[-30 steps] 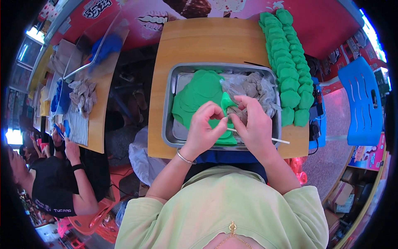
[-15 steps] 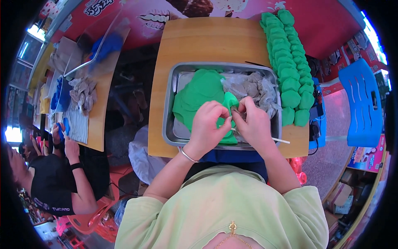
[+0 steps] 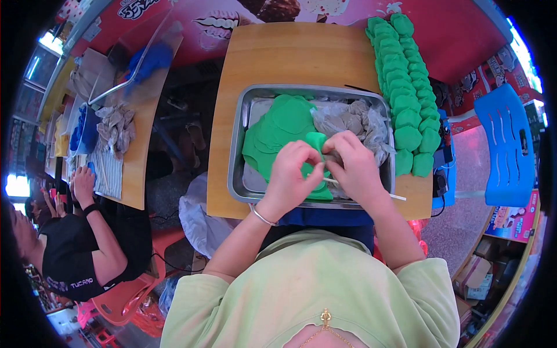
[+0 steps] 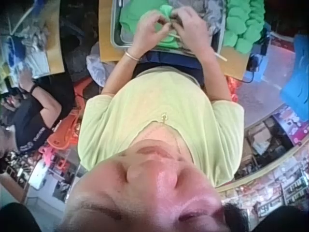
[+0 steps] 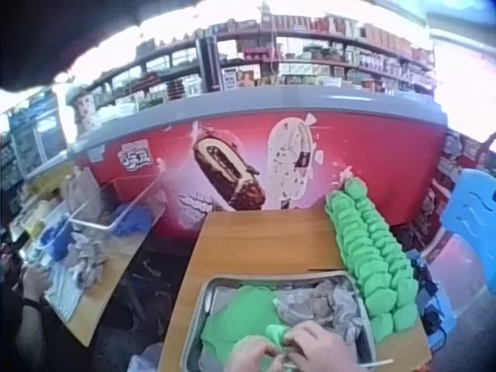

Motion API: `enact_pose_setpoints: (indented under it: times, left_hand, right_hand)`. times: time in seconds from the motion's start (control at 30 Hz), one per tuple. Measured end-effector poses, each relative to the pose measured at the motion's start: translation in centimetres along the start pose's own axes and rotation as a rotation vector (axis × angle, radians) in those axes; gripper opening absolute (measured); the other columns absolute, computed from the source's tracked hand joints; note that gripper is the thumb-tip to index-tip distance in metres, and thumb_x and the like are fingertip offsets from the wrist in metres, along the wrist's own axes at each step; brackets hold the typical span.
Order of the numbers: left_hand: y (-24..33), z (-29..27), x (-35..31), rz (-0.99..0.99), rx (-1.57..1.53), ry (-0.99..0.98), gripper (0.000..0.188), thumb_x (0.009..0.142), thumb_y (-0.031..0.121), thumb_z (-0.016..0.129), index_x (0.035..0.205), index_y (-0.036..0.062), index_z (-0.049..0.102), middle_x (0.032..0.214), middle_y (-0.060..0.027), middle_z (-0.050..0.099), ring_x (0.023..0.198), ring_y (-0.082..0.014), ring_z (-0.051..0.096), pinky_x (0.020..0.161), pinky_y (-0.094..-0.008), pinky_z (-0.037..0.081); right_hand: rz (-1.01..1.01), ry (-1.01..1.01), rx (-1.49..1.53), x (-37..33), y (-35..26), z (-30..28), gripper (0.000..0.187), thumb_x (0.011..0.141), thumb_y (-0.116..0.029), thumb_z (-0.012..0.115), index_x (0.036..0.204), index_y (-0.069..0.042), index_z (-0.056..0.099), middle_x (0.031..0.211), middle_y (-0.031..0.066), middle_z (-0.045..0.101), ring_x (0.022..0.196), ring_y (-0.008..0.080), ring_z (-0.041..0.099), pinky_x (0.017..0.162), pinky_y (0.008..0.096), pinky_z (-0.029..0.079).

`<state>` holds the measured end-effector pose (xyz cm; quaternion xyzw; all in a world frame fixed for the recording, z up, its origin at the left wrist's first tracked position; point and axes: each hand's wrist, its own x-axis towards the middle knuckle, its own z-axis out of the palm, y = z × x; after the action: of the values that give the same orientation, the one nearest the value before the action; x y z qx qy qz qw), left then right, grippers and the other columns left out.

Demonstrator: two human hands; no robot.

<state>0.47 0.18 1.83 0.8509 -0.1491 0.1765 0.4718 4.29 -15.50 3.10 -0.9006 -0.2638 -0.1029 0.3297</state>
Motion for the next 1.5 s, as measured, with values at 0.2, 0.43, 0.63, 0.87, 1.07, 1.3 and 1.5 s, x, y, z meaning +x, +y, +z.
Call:
enact_pose_setpoints:
  times: [0.2,0.43,0.63,0.87,1.07,1.3,1.5]
  left_hand:
    - [-0.6,-0.8,-0.1,-0.205,-0.222,-0.055,0.012,0.074,0.009,0.066,0.079,0.0043,0.056,0.083,-0.0070,0.054,0.078,-0.0230,0.052,0.074,-0.0323,0.041]
    - [-0.2,-0.6,0.1,-0.285,-0.579,0.032,0.023,0.080,0.009,0.066,0.100,0.0041,0.056,0.108,-0.0063,0.050,0.096,-0.0155,0.052,0.081,-0.0277,0.043]
    - [-1.1,-0.7,-0.8,-0.648,-1.070,-0.132,0.038,0.083,0.008,0.066,0.117,0.0043,0.049,0.103,-0.0023,0.057,0.092,-0.0090,0.055,0.078,-0.0242,0.046]
    - [-0.6,-0.6,-0.9,-0.715,-1.516,0.073,0.036,0.083,0.003,0.063,0.116,0.0057,0.049,0.102,-0.0021,0.059,0.094,-0.0098,0.057,0.076,-0.0255,0.049]
    - [-1.4,-0.8,-1.2,-0.481,-1.295,-0.031,0.036,0.080,0.001,0.066,0.111,0.0064,0.047,0.100,-0.0014,0.056,0.094,-0.0098,0.055,0.081,-0.0255,0.047]
    - [-0.8,-0.3,-1.1,-0.365,-0.802,0.028,0.035,0.079,0.005,0.070,0.107,0.0049,0.050,0.095,0.0000,0.056,0.091,-0.0100,0.055,0.080,-0.0256,0.046]
    - [-2.0,-1.1,-1.1,-0.109,-0.171,-0.121,0.023,0.074,0.012,0.072,0.092,0.0053,0.060,0.096,-0.0055,0.059,0.091,-0.0217,0.058,0.077,-0.0314,0.047]
  right_hand:
    - [-0.357,-0.086,0.133,0.3,0.9,-0.7,0.021,0.073,-0.001,0.066,0.092,-0.002,0.056,0.082,0.0115,0.056,0.069,0.0280,0.060,0.064,0.0332,0.050]
    - [0.212,-0.203,0.572,0.1,-0.3,-2.2,0.021,0.073,0.005,0.064,0.091,-0.002,0.057,0.081,0.0051,0.057,0.068,0.0132,0.056,0.062,0.0252,0.046]
    - [-0.003,-0.180,0.569,0.2,0.3,-2.0,0.032,0.073,0.003,0.065,0.102,-0.003,0.053,0.102,0.0059,0.055,0.093,0.0130,0.055,0.076,0.0241,0.047]
    - [0.314,-0.515,1.405,-0.9,2.1,-0.4,0.039,0.078,-0.004,0.068,0.111,-0.005,0.048,0.117,0.0066,0.050,0.099,0.0133,0.055,0.089,0.0285,0.045]
    - [0.605,-0.336,1.634,-0.7,2.0,-0.9,0.039,0.083,-0.009,0.064,0.116,-0.010,0.043,0.103,0.0023,0.054,0.094,0.0137,0.058,0.078,0.0302,0.051]
    - [0.296,-0.279,0.898,1.2,-0.2,-3.3,0.046,0.081,0.002,0.059,0.123,-0.009,0.043,0.098,0.0066,0.057,0.094,0.0179,0.060,0.073,0.0308,0.051]
    - [-0.197,-0.304,0.308,1.8,0.7,-3.0,0.035,0.071,0.006,0.060,0.104,-0.005,0.054,0.089,0.0129,0.059,0.087,0.0296,0.060,0.071,0.0355,0.049]
